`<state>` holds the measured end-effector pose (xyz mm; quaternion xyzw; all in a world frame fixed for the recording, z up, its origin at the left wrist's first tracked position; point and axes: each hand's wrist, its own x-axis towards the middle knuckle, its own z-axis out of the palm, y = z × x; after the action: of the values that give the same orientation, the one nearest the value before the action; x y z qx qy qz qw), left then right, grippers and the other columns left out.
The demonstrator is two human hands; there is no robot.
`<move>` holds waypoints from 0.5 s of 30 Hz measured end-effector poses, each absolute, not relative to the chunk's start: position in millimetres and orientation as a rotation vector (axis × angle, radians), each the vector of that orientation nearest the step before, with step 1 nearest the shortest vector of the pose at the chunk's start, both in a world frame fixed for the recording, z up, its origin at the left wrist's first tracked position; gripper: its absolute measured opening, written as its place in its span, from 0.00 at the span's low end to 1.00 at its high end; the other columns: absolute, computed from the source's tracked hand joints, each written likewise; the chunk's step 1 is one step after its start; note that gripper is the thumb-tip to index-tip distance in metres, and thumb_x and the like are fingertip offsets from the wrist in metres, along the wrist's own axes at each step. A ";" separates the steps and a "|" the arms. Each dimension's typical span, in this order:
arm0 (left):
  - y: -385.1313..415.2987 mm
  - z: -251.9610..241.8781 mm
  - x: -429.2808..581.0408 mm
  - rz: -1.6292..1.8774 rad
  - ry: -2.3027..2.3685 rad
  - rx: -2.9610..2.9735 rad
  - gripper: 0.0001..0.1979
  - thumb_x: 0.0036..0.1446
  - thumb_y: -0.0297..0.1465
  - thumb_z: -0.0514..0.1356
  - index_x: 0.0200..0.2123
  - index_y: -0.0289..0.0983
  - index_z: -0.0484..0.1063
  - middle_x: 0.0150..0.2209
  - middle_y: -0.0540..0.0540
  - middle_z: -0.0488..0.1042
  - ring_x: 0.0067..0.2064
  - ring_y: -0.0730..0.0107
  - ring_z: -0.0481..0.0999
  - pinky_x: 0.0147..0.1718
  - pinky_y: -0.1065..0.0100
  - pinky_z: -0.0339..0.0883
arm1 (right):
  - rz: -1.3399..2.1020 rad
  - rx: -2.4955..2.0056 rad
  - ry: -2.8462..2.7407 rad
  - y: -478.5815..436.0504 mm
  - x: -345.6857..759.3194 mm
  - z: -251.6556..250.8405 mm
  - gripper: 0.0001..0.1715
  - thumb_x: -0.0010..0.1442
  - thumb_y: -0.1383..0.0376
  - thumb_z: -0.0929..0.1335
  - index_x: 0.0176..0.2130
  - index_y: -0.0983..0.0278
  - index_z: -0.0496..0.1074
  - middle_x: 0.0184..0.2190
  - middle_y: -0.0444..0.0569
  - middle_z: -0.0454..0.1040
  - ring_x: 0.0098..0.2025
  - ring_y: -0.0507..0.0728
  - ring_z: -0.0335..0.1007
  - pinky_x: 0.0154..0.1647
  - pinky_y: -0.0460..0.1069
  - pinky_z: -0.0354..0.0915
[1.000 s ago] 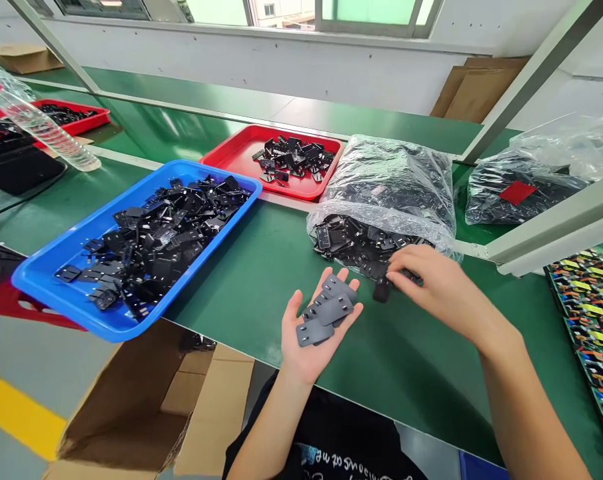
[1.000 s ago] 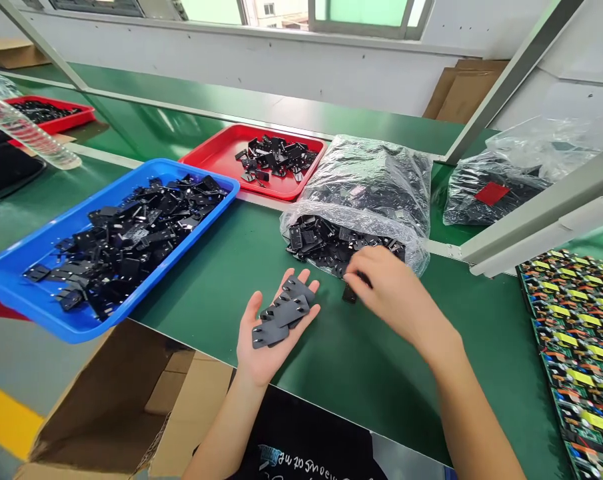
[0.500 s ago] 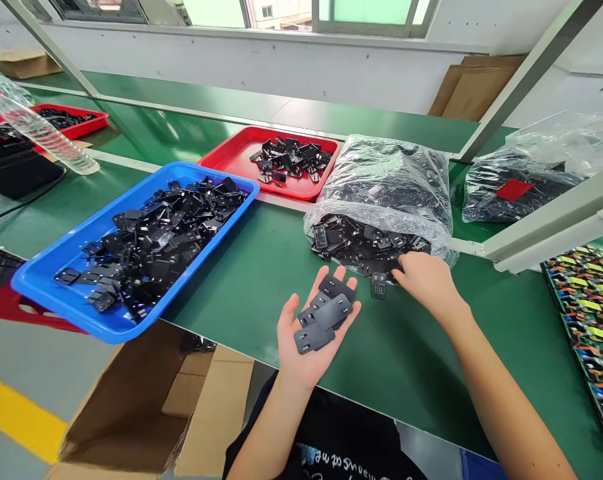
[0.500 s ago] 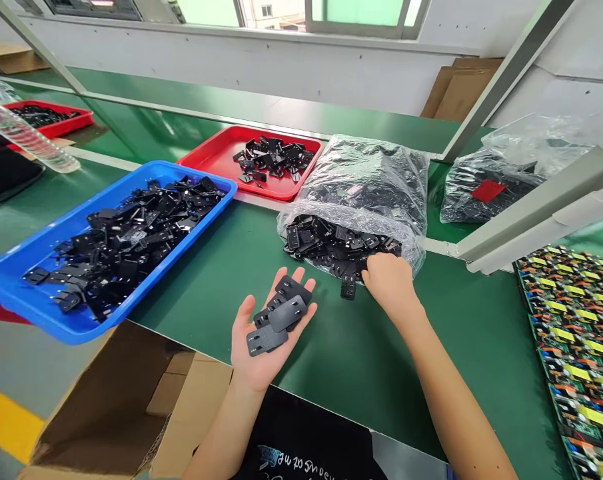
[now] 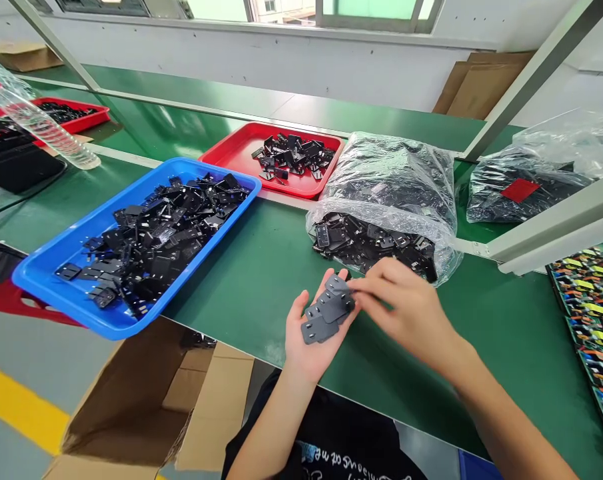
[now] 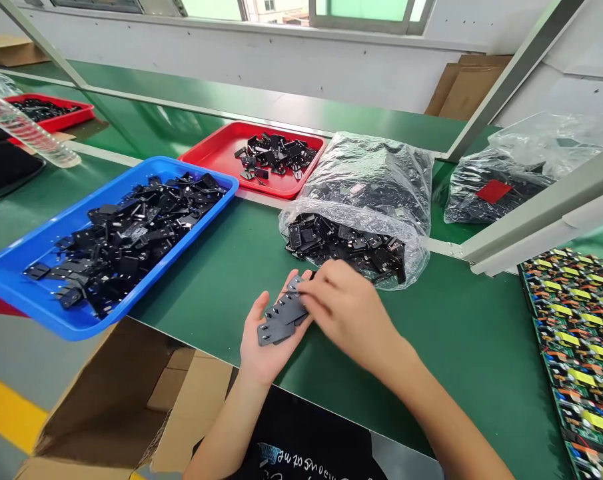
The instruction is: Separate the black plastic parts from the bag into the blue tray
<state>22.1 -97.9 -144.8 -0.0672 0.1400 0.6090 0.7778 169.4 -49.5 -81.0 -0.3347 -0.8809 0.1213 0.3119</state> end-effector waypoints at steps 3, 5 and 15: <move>-98.0 -144.7 20.1 1.305 0.295 -0.114 0.27 0.63 0.36 0.41 0.65 0.40 0.46 0.62 0.45 0.58 0.61 0.64 0.59 0.59 0.62 0.50 | 0.062 -0.657 -2.536 -62.2 153.2 -92.3 0.13 0.62 0.72 0.60 0.33 0.64 0.72 0.27 0.49 0.67 0.31 0.55 0.63 0.35 0.51 0.60; -98.0 -145.4 17.7 1.316 0.268 -0.078 0.28 0.62 0.37 0.41 0.65 0.39 0.46 0.63 0.46 0.56 0.62 0.61 0.57 0.59 0.62 0.50 | -0.022 -0.616 -2.669 -66.9 146.8 -96.3 0.12 0.62 0.72 0.60 0.32 0.65 0.71 0.27 0.49 0.67 0.31 0.55 0.62 0.34 0.51 0.59; -103.1 -138.3 6.9 1.395 0.205 -0.017 0.27 0.63 0.37 0.40 0.65 0.45 0.42 0.64 0.50 0.52 0.64 0.59 0.52 0.61 0.54 0.46 | 0.125 -1.012 -2.625 -42.1 185.6 -83.2 0.13 0.64 0.63 0.60 0.41 0.64 0.71 0.31 0.50 0.68 0.34 0.56 0.64 0.35 0.51 0.59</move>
<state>6.9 -103.1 -138.3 -0.0079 0.0943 0.6410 0.7617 185.6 -42.1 -83.2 -0.3546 -0.9198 0.0436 0.1622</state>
